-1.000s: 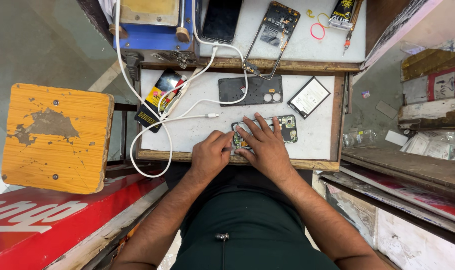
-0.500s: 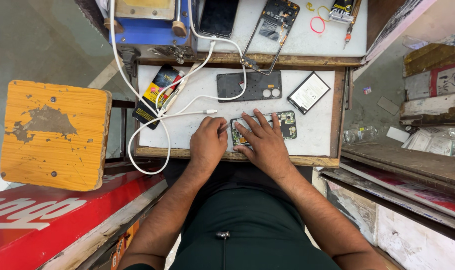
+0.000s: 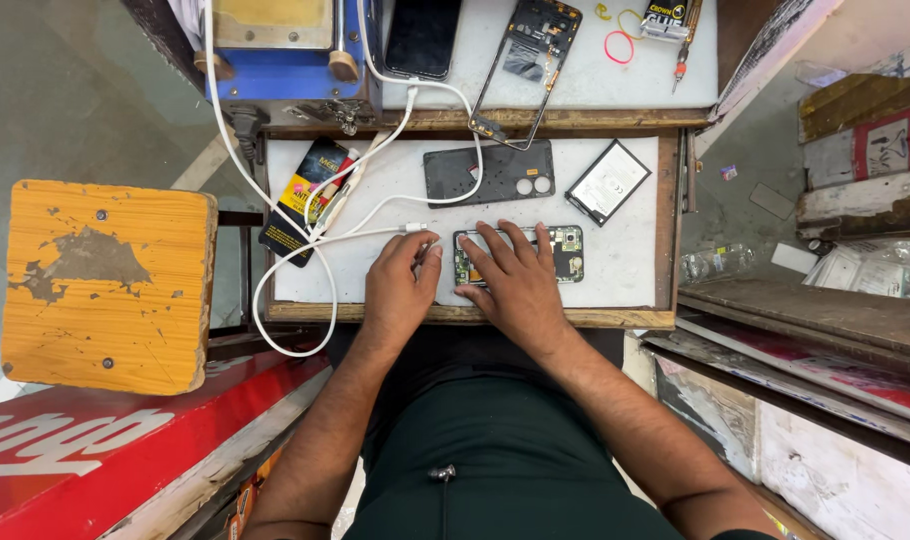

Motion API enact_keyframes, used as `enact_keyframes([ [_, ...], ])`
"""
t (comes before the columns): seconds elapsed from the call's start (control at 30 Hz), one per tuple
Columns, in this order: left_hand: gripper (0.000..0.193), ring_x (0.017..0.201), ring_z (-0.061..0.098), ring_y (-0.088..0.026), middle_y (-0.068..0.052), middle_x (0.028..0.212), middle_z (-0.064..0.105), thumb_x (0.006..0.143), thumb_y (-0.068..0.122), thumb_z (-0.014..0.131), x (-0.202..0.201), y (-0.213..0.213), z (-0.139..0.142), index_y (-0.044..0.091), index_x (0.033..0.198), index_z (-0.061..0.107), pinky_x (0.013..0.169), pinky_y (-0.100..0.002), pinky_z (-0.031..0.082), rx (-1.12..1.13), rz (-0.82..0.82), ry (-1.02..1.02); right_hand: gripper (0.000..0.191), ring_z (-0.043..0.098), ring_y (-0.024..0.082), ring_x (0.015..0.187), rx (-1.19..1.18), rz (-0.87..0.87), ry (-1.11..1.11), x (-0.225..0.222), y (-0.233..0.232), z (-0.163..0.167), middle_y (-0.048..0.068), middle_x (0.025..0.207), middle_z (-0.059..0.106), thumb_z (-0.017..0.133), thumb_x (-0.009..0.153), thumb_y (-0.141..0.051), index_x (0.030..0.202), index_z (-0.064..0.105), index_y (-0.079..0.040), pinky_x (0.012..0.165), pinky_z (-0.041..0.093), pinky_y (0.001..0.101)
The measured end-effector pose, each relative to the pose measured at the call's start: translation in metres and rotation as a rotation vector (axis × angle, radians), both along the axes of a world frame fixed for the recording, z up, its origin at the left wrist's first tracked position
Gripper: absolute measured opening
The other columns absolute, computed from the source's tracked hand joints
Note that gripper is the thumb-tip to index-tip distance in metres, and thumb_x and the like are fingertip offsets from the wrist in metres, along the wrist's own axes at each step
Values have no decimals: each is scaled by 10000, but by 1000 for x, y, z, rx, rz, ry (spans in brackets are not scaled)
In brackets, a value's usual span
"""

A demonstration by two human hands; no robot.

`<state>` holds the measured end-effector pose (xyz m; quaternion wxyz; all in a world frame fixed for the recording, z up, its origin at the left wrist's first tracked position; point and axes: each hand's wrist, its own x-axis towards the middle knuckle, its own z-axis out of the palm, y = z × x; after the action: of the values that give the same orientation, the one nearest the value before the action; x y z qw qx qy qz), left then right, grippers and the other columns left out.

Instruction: The person disassembles a smartphone on a workbench, removes the battery and screen, and uses a toothbrush to clean internal components. They handle the phone frame, battery, and screen separately, then reposition parts on the table.

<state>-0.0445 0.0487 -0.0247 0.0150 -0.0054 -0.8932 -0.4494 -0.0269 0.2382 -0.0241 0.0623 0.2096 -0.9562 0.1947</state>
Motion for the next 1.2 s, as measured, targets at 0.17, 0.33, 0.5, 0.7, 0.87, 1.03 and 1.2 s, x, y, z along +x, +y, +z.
enact_keyframes([
  [0.17,135,813,742,-272,-82,951,725,901,196,747,-6,3,-3,93,988,762,714,-384,588,-56,-15,5,788,435,326,1415,-11,-23,-2,-1,-7,-3,88,1492,533,761,854,-496,1509,496,-148,1196,238,658],
  [0.33,135,778,719,-295,-78,896,703,906,211,741,-14,10,-6,78,892,723,698,-428,568,-160,-36,-110,808,428,328,1420,19,-20,-17,-1,-5,-6,94,1501,527,763,848,-501,1511,478,-137,1207,214,651],
  [0.5,115,761,716,-301,-93,921,669,888,182,711,-17,10,-6,72,912,684,673,-442,570,-166,-49,-76,816,422,330,1425,18,-25,-21,-1,-5,-8,102,1501,522,758,851,-509,1513,463,-134,1212,209,650],
  [0.7,147,754,689,-348,-127,921,657,956,182,658,-18,-6,-5,37,941,647,663,-467,549,-213,69,39,824,403,333,1437,5,-39,-41,-1,-6,-8,116,1493,523,761,856,-514,1514,461,-118,1213,203,663],
  [0.87,256,821,683,-342,-154,971,674,1112,196,517,-9,-35,3,-15,1026,634,705,-436,547,-32,55,240,683,387,364,1500,-206,-63,38,3,11,-10,129,1524,543,768,915,-352,1493,491,-116,1254,181,642],
  [1.03,372,760,655,-300,-139,915,671,1107,246,396,7,-53,1,14,995,665,709,-401,532,143,10,309,437,467,355,1500,-371,-235,41,12,73,-9,108,1461,631,712,1004,-122,1422,587,-112,1318,224,603],
  [1.2,394,738,710,-335,-166,844,714,1106,306,516,12,-47,-2,-11,1003,725,642,-414,557,-102,-85,180,312,514,362,1469,-351,-283,46,22,105,-11,112,1374,685,686,982,-71,1292,687,-96,1299,285,579],
])
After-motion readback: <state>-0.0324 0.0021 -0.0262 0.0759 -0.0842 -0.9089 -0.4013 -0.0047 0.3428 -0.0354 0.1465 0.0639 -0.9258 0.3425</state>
